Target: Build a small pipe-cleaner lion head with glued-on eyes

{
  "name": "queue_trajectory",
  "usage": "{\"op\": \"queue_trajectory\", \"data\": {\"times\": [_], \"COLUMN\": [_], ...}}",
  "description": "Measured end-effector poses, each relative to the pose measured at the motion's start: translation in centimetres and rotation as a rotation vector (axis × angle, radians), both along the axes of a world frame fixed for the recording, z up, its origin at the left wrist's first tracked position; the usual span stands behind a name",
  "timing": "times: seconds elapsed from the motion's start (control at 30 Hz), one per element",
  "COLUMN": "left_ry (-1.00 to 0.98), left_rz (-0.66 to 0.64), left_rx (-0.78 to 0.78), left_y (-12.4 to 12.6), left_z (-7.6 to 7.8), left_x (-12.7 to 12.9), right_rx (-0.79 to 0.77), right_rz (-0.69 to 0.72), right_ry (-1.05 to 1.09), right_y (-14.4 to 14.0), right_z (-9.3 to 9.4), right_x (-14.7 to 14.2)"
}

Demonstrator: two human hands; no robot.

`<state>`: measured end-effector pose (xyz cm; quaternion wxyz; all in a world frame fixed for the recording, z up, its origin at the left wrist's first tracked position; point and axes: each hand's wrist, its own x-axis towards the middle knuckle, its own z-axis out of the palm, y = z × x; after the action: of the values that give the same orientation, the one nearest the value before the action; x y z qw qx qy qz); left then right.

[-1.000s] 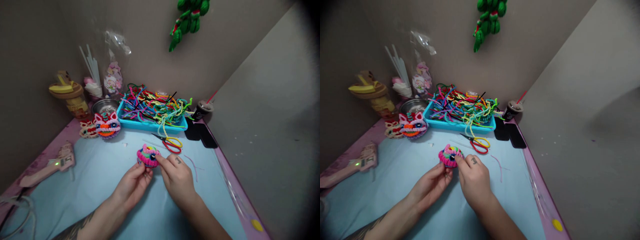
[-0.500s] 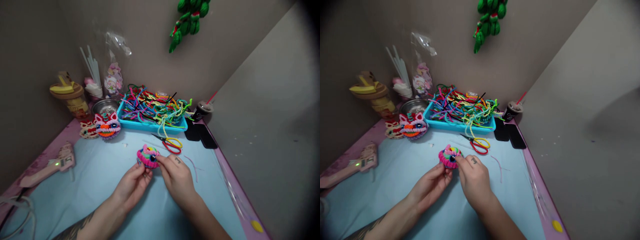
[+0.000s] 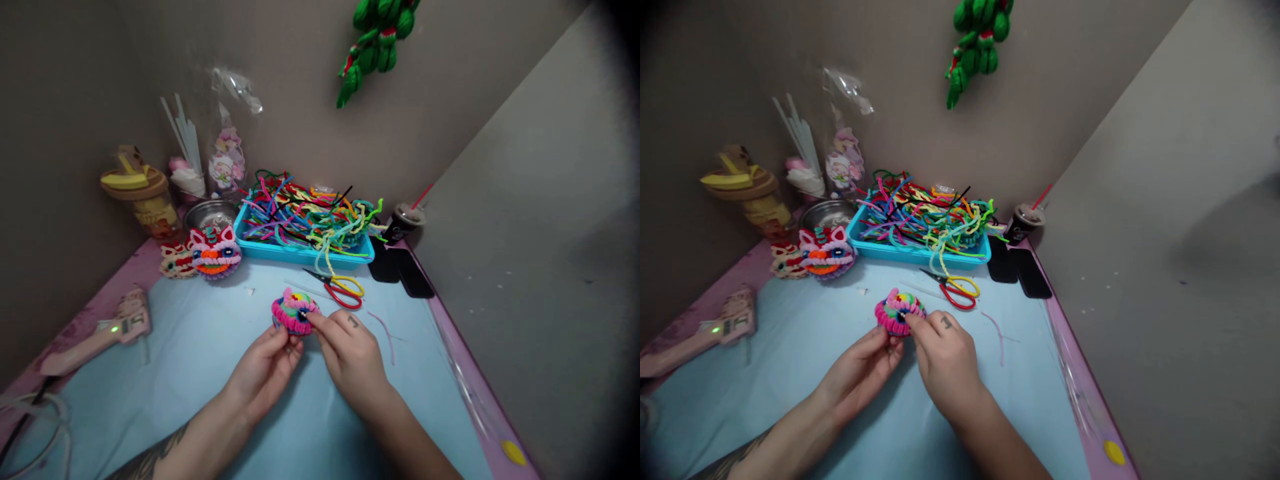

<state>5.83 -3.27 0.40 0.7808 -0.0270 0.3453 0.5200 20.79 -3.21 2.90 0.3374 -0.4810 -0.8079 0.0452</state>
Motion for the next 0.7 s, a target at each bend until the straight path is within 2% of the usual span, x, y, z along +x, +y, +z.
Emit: {"op": "queue_trajectory", "data": {"times": [0.37,0.7], "left_ry": [-0.002,-0.008], "left_rz": [0.011,0.028], "left_rx": [-0.02,0.01], "left_y": [0.08,0.26], "left_z": [0.55,0.12], "left_x": [0.02,-0.23], "right_rx": [-0.017,0.003], "right_rz": [0.027,0.007], "right_ry": [0.075,0.159], "right_y": [-0.04,-0.05], "right_z": [-0.07,-0.32], "right_x": [-0.11,-0.15]}}
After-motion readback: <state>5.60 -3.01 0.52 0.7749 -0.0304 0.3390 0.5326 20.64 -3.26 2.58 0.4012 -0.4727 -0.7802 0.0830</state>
